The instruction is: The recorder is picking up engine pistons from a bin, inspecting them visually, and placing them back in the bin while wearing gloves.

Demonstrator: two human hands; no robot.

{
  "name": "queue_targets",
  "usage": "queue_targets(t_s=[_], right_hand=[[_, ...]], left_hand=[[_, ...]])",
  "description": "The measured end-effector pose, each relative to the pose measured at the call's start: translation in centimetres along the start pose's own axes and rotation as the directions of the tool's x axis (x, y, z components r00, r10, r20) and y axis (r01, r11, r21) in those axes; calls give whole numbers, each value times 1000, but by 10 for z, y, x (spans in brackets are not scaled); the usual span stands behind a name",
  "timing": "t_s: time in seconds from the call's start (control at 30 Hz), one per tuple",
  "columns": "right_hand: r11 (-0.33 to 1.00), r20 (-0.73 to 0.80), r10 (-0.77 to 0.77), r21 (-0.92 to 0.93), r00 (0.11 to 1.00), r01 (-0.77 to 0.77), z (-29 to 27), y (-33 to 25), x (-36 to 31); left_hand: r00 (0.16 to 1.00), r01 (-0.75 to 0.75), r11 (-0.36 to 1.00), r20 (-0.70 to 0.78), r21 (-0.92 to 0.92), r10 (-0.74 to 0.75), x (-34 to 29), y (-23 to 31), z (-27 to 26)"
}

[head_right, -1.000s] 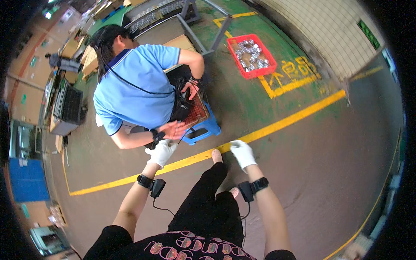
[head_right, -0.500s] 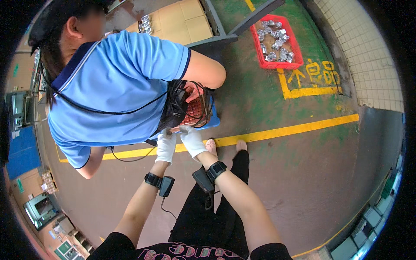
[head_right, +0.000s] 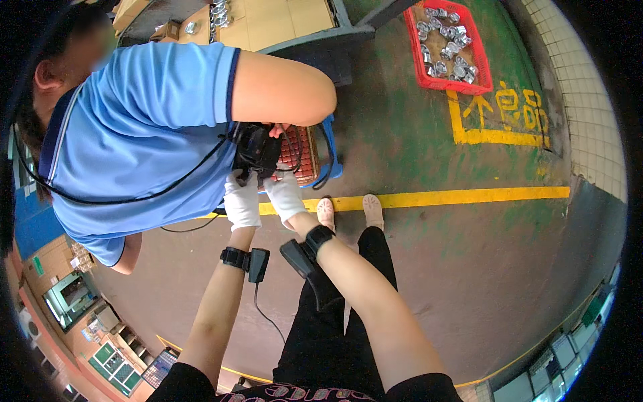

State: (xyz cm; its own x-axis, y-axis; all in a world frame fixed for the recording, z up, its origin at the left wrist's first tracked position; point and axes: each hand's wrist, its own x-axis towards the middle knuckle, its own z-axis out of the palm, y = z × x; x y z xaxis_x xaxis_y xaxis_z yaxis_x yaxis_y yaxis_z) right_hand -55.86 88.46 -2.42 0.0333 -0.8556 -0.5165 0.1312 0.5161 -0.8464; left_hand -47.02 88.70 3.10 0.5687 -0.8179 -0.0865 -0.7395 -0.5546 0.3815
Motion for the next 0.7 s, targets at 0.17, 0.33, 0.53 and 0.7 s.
queue_targets(t_s=[0.17, 0.33, 0.53, 0.7], right_hand=[[918, -228, 62, -368, 972, -145, 10, 1, 18], [942, 154, -210, -234, 966, 242, -6, 49, 41], [820, -18, -39, -572, 999, 21, 35, 13, 22], [735, -13, -171, -667, 985, 119, 34, 3, 5]], left_hand=[[1000, -1, 998, -27, -58, 0, -8, -3, -10], [990, -73, 992, 114, -99, 84, -15, -3, 0], [935, -350, 931, -18, 105, 353, -3, -31, -10], [890, -455, 832, 128, 317, 438, 1, -31, -18]])
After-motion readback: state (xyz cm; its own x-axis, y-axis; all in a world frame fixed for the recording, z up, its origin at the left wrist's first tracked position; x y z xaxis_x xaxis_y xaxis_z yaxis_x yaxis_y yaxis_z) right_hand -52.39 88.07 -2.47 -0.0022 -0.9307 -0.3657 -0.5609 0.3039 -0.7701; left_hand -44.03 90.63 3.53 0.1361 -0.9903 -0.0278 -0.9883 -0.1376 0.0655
